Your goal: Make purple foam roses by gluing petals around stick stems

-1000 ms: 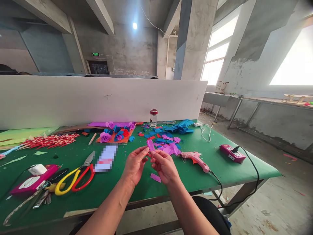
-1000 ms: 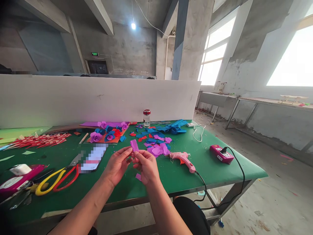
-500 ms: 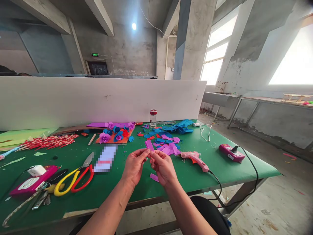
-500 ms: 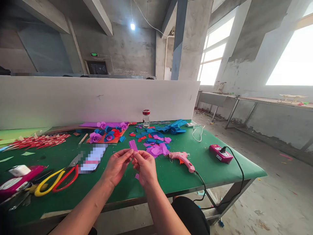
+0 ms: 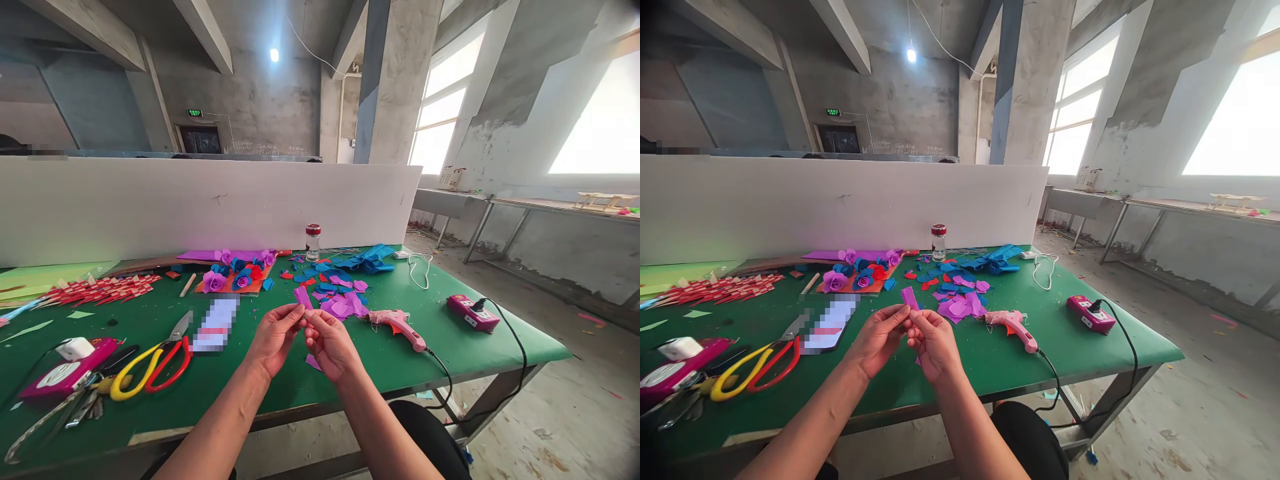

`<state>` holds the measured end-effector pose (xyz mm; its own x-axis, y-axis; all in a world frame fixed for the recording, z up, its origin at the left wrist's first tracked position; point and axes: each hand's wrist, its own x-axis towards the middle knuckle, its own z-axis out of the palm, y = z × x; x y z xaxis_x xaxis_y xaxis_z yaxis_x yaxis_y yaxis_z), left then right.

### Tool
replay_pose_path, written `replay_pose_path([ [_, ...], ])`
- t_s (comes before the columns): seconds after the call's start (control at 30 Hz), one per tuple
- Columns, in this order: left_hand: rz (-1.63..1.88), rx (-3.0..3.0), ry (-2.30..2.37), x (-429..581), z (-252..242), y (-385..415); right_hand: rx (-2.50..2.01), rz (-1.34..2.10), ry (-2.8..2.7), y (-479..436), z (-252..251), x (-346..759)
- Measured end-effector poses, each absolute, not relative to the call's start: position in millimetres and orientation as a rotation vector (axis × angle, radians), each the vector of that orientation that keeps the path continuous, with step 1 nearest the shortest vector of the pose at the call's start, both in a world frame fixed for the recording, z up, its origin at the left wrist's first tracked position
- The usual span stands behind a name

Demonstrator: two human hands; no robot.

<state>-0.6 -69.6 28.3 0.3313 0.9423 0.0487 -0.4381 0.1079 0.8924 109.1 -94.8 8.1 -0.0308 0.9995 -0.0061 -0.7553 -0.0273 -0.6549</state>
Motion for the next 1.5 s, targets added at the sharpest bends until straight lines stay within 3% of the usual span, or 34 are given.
replay_pose_path([
  [1.5, 1.068, 0.934, 0.626, -2.5, 34.9, -73.5, -0.461, 1.668, -0.712, -96.0, 2.8, 109.4],
])
